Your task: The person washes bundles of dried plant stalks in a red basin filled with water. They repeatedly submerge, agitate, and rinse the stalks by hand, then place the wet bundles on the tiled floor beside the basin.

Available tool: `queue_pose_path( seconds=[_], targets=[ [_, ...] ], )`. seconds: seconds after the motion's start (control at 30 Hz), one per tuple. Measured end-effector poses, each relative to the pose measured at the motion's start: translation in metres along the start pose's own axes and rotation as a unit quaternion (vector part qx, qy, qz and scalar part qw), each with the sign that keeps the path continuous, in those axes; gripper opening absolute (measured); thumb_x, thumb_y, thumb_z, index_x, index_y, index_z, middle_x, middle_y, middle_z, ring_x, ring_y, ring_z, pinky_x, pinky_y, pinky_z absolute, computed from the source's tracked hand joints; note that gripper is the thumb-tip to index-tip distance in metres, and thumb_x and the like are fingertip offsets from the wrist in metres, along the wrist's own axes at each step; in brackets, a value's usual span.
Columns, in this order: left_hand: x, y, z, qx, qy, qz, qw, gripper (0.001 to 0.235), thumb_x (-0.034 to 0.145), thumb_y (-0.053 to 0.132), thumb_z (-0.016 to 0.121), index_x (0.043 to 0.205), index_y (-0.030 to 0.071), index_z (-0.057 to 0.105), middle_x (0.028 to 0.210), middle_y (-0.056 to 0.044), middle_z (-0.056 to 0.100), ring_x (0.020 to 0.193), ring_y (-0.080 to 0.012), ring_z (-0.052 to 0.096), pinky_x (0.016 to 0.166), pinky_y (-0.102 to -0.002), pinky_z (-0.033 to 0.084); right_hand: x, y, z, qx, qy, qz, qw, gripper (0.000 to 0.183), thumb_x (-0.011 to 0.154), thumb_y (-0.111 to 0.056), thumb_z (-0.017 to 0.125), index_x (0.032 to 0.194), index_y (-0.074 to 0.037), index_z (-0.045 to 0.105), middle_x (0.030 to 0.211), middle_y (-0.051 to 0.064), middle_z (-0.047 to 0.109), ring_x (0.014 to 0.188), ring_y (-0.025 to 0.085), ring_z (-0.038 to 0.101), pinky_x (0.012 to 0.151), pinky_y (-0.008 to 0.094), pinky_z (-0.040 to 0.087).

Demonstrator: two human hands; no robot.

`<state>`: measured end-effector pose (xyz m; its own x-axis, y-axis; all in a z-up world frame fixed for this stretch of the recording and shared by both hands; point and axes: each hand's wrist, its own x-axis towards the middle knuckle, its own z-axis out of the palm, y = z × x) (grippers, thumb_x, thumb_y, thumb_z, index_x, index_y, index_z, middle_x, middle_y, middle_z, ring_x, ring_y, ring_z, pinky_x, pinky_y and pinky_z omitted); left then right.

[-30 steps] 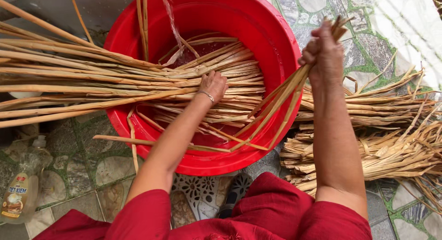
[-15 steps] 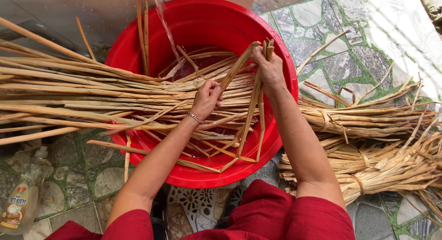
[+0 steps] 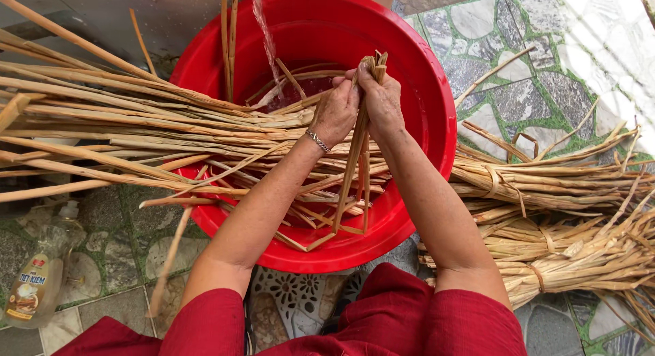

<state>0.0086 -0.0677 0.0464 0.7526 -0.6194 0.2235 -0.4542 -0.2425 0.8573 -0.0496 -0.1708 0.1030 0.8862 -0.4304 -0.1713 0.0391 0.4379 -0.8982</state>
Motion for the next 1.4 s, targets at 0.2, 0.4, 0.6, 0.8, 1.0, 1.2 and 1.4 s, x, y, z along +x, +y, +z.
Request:
queue_pose_path(
  seconds=[0.2,0.4,0.6,0.8,1.0,1.2,1.4],
  targets=[
    [-0.005,0.014,0.015,0.056,-0.032,-0.024,0.998,0.028,0.109,0.027,0.038,0.099,0.006,0.053,0.063,-0.012,0.063,0.054,-0.0289,0.066,0.052,-0.045,0.054,0.021,-0.006,-0.009,0.057,0.089,-0.033,0.994,0.017,0.1,-0.018,0.062,0.095,-0.001,0.061,0.078,0.011,0.065,0.067,0.024,0.071,0.066,0.042,0.065],
    [-0.028,0.047,0.021,0.104,-0.064,0.026,0.992,0.028,0.109,0.027,0.041,0.095,0.006,0.052,0.054,-0.007,0.053,0.045,-0.0237,0.056,0.042,-0.041,0.047,0.046,-0.027,-0.069,0.037,0.2,-0.026,0.979,0.018,0.1,-0.018,0.063,0.086,-0.006,0.06,0.062,0.0,0.059,0.046,0.009,0.054,0.044,0.028,0.051],
    [-0.095,0.07,0.007,0.202,-0.171,0.214,0.94,0.018,0.1,0.012,0.049,0.089,0.0,0.055,0.08,-0.014,0.053,0.058,-0.0252,0.06,0.048,-0.038,0.051,0.055,-0.049,-0.17,0.085,0.35,-0.096,0.928,0.013,0.094,-0.006,0.064,0.083,-0.003,0.06,0.054,0.0,0.051,0.038,0.008,0.044,0.031,0.026,0.036],
    [-0.137,0.075,-0.007,0.142,-0.161,0.232,0.949,0.016,0.102,0.01,0.055,0.09,0.001,0.057,0.082,-0.014,0.055,0.068,-0.0277,0.064,0.06,-0.04,0.056,0.04,-0.056,-0.243,0.088,0.366,-0.097,0.921,0.017,0.1,-0.009,0.059,0.085,-0.001,0.061,0.056,-0.002,0.048,0.04,0.008,0.038,0.036,0.027,0.03],
    [-0.161,0.099,-0.047,0.194,-0.213,0.207,0.935,0.016,0.101,0.012,0.057,0.088,0.002,0.057,0.081,-0.012,0.056,0.072,-0.0253,0.065,0.065,-0.038,0.057,0.03,-0.061,-0.268,0.094,0.395,-0.086,0.91,0.02,0.096,-0.009,0.059,0.076,-0.005,0.059,0.051,-0.003,0.041,0.037,0.008,0.034,0.033,0.027,0.028],
    [-0.182,0.112,-0.079,0.159,-0.193,0.242,0.937,0.013,0.095,0.01,0.061,0.085,0.004,0.057,0.077,-0.011,0.055,0.073,-0.0274,0.061,0.067,-0.039,0.054,0.005,-0.073,-0.296,0.039,0.414,-0.101,0.904,0.015,0.095,0.0,0.058,0.082,-0.006,0.061,0.056,-0.002,0.046,0.043,0.009,0.041,0.038,0.027,0.035],
    [-0.199,0.122,-0.11,0.115,-0.214,0.235,0.941,0.019,0.097,0.01,0.061,0.081,0.005,0.053,0.072,-0.011,0.052,0.069,-0.0289,0.058,0.064,-0.041,0.051,-0.03,-0.091,-0.348,0.08,0.454,-0.122,0.879,0.02,0.092,-0.001,0.057,0.074,-0.008,0.051,0.054,0.0,0.04,0.041,0.011,0.037,0.034,0.029,0.032]
  ],
)
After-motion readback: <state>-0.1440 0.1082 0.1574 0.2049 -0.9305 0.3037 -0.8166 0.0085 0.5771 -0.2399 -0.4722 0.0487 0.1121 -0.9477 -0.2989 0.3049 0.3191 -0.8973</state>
